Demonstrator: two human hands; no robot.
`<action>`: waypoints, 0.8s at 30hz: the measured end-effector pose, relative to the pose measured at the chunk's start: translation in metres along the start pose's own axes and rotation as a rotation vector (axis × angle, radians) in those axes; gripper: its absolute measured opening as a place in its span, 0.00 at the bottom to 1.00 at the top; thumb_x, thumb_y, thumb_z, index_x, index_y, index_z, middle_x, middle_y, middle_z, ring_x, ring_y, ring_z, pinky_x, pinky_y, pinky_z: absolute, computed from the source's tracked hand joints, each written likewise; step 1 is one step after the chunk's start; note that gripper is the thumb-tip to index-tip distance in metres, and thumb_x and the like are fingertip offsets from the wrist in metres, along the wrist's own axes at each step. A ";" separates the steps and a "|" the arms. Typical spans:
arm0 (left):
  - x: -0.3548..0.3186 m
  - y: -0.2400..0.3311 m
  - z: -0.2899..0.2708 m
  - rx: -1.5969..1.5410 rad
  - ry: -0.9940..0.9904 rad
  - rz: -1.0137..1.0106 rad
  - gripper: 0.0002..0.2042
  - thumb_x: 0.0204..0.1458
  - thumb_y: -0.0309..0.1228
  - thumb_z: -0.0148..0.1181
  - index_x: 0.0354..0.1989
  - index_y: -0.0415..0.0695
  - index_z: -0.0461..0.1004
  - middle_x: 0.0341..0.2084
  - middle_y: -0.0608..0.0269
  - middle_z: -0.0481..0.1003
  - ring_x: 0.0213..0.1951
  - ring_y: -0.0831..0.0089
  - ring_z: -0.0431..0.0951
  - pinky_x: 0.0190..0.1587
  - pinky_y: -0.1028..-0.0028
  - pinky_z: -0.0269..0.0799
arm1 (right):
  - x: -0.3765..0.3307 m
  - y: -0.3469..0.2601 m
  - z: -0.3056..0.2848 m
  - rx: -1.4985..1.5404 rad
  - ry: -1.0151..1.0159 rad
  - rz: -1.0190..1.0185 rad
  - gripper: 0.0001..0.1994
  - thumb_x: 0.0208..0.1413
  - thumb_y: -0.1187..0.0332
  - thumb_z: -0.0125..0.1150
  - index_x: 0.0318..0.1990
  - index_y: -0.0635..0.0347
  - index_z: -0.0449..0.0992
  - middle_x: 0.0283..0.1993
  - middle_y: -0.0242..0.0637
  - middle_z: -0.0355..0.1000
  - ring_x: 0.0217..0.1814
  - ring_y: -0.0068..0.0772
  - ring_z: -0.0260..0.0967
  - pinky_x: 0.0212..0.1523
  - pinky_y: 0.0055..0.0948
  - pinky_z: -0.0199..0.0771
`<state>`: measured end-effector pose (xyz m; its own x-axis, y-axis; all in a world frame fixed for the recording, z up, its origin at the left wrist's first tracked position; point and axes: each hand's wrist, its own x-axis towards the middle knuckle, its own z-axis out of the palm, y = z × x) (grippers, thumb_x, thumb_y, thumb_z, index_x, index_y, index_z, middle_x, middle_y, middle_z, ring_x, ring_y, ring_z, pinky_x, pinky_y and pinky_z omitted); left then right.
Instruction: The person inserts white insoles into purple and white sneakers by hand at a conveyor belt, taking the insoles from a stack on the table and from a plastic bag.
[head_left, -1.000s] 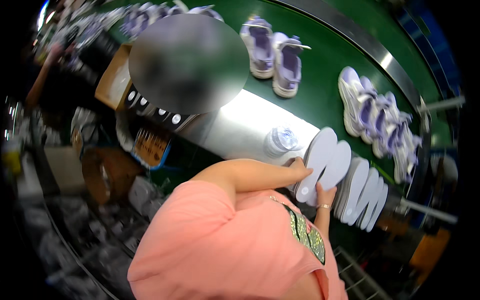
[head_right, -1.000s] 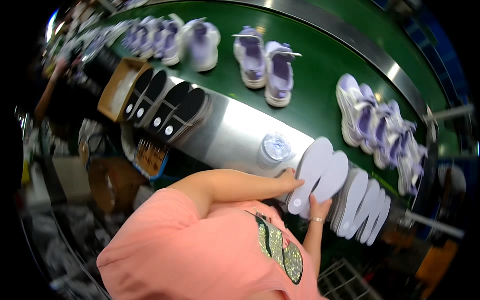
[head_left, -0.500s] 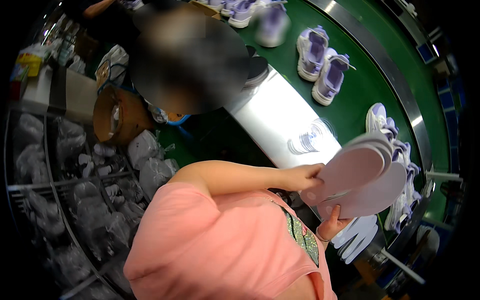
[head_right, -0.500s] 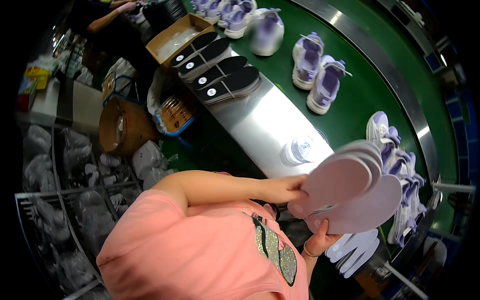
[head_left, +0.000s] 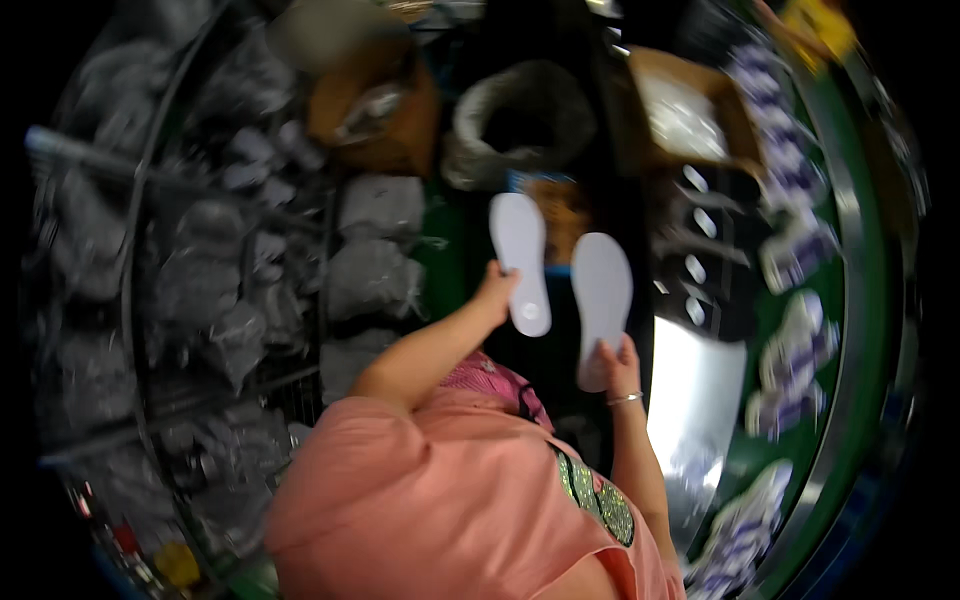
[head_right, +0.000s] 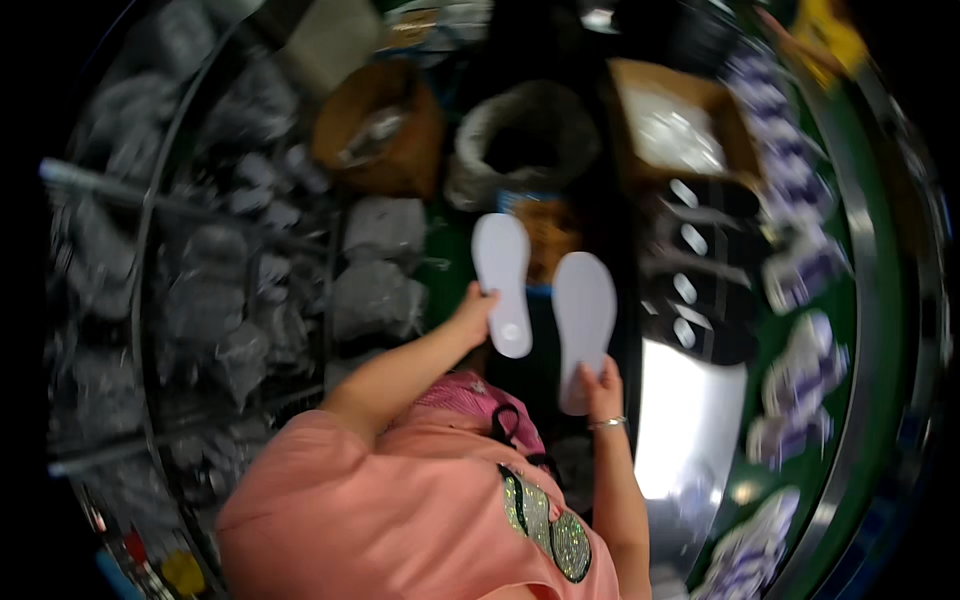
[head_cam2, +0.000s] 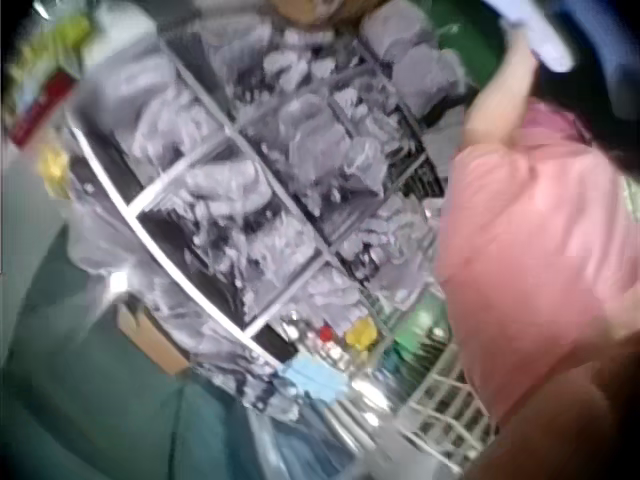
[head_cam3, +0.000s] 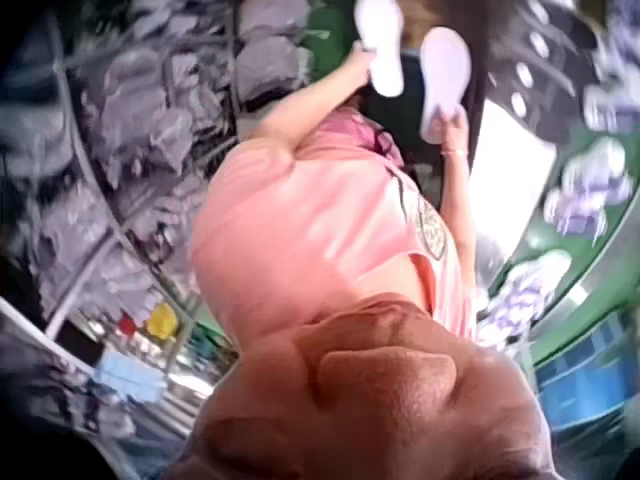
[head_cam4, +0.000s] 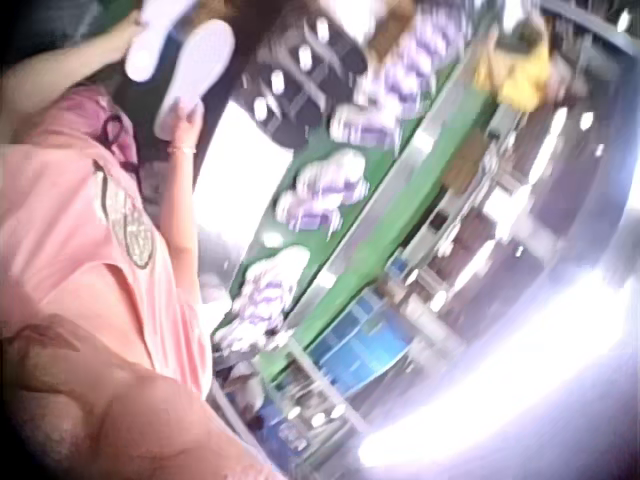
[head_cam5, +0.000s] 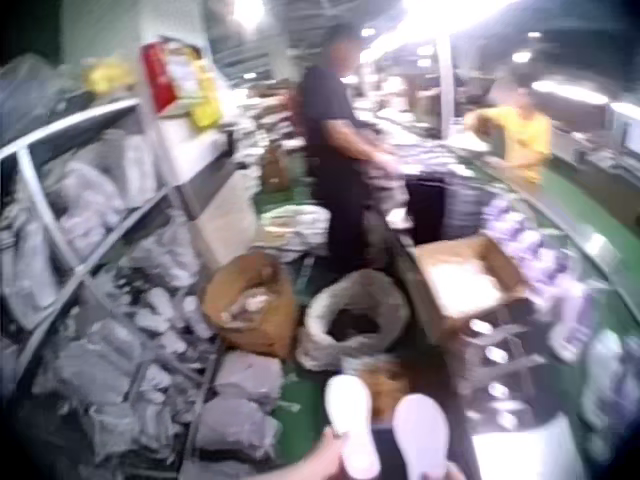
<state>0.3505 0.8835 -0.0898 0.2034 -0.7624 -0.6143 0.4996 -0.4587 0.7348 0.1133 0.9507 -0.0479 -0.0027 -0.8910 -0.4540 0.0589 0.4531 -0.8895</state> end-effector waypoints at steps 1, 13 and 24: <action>0.018 0.000 -0.004 -0.025 -0.009 0.008 0.13 0.48 0.24 0.47 0.42 0.44 0.55 0.36 0.56 0.64 0.37 0.66 0.66 0.40 0.65 0.65 | 0.029 -0.004 0.011 0.062 0.004 0.012 0.10 0.47 0.71 0.54 0.39 0.59 0.66 0.31 0.28 0.67 0.31 0.16 0.62 0.31 0.17 0.63; 0.095 -0.040 0.038 0.705 0.296 -0.035 0.31 0.37 0.32 0.54 0.53 0.41 0.50 0.47 0.44 0.59 0.49 0.54 0.61 0.50 0.64 0.58 | 0.216 0.055 0.017 -0.898 0.278 -0.049 0.25 0.42 0.69 0.52 0.50 0.72 0.58 0.48 0.58 0.60 0.49 0.48 0.60 0.50 0.33 0.58; 0.127 0.046 -0.196 0.711 0.729 0.033 0.18 0.41 0.30 0.49 0.43 0.38 0.63 0.33 0.50 0.70 0.35 0.58 0.70 0.40 0.68 0.65 | 0.124 -0.054 0.195 -0.945 -0.090 -0.716 0.18 0.40 0.75 0.54 0.44 0.62 0.65 0.49 0.51 0.58 0.51 0.50 0.54 0.52 0.40 0.52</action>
<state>0.5647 0.8553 -0.1900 0.7901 -0.4254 -0.4414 -0.0839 -0.7883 0.6095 0.3049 0.8104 -0.0465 0.3368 -0.9321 0.1336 -0.6874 -0.3403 -0.6416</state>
